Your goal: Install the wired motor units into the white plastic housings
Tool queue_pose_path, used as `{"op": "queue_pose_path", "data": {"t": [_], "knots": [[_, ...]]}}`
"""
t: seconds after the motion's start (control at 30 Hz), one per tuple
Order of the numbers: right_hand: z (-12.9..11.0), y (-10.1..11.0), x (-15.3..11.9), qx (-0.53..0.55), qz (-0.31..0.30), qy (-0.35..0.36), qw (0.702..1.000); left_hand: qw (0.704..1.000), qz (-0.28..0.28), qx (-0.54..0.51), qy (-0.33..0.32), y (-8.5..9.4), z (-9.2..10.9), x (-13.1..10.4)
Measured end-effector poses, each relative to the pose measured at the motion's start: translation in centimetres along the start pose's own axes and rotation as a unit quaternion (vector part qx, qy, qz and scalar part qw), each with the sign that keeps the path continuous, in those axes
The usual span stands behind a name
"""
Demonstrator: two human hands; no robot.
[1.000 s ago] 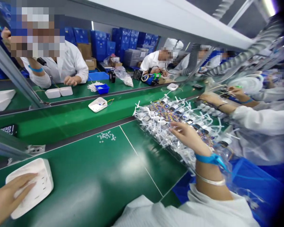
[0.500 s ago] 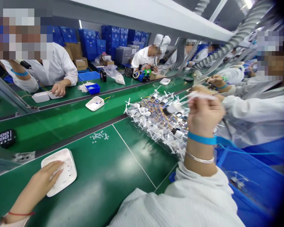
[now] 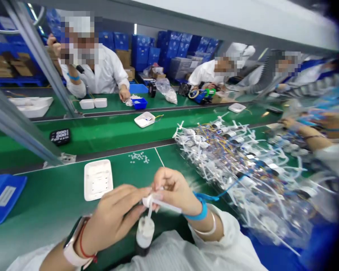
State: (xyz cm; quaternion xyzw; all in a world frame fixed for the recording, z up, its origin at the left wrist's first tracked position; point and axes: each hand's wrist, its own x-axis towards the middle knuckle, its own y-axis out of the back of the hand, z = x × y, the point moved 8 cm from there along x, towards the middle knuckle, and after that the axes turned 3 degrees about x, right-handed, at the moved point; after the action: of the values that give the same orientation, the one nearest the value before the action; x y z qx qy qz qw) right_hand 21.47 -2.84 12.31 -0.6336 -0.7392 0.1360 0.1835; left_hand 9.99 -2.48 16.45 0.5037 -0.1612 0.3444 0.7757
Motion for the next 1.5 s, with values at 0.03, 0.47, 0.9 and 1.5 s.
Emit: {"op": "queue_pose_path", "data": {"t": [0.03, 0.47, 0.9, 1.5], "knots": [[0.8, -0.8, 0.1, 0.000, -0.025, -0.022, 0.999, 1.000, 0.003, -0.021, 0.018, -0.1, -0.1, -0.6], [5.9, 17.1, 9.4, -0.451, 0.086, 0.017, 0.888, 0.939, -0.109, -0.165, 0.282, -7.4, -7.0, -5.5], [8.5, 18.9, 9.7, -0.552, 0.026, 0.033, 0.833, 0.942, -0.046, -0.076, 0.325, -10.6, -14.4, -5.5], [9.0, 6.4, 5.9, -0.482, -0.053, 0.053, 0.873, 0.937, 0.004, -0.053, 0.346, -9.6, -14.8, -5.7]]}}
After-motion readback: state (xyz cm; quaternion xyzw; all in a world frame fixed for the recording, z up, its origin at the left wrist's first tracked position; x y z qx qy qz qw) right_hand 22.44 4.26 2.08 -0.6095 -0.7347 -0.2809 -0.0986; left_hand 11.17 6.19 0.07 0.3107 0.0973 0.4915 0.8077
